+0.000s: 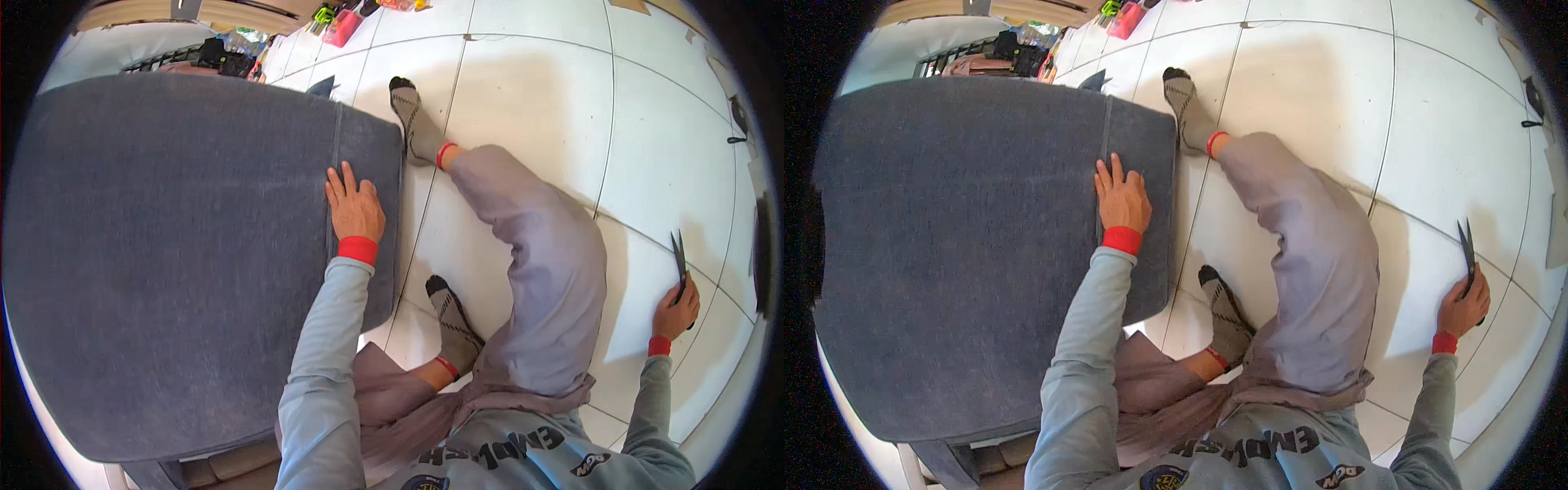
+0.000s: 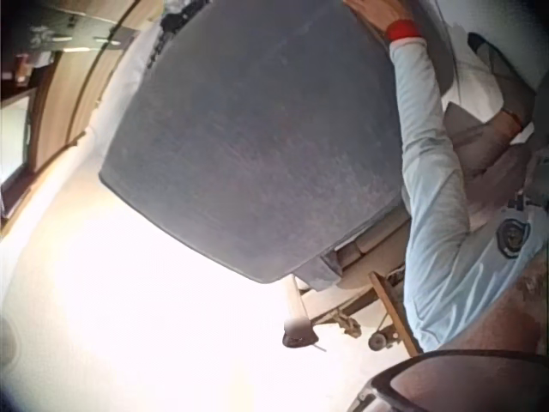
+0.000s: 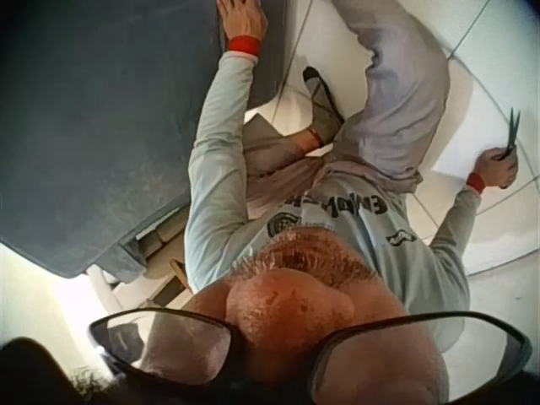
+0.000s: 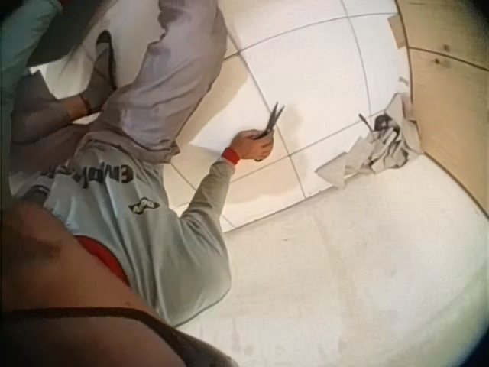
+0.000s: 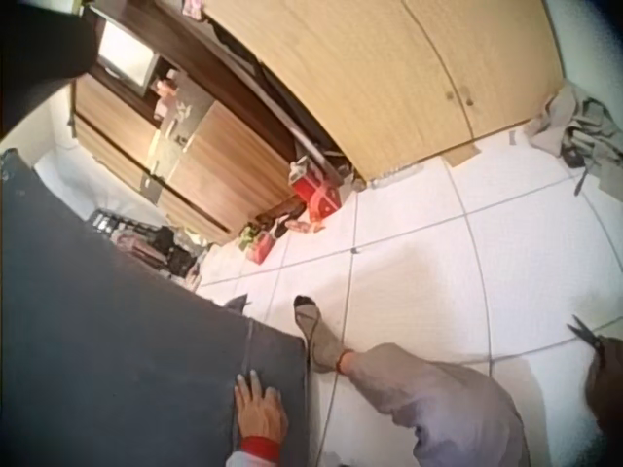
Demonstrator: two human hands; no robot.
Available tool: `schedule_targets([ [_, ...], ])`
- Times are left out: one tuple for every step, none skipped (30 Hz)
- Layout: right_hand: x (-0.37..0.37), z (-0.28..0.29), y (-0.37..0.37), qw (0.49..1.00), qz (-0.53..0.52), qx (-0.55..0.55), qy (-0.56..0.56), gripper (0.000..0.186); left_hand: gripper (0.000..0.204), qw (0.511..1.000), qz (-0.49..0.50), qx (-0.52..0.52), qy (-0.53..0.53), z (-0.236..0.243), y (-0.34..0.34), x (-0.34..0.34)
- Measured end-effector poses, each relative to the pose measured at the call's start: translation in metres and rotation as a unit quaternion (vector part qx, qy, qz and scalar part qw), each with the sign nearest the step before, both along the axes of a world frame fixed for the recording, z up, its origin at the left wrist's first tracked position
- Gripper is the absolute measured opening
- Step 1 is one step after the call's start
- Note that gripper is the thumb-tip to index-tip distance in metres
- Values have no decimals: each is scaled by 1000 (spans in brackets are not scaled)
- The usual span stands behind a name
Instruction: Hand-sewing a grey fabric cover onto a furniture component.
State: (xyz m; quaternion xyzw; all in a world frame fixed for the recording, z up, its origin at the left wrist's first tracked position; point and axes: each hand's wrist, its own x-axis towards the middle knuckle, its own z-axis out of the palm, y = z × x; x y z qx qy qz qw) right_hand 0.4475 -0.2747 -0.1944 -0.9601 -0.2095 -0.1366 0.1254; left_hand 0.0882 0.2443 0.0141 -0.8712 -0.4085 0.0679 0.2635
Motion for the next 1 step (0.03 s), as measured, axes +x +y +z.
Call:
schedule_targets([
  [2,-2,-9,1000,10,-2,8,41,16,1000,-6,0,2,-2,13,13],
])
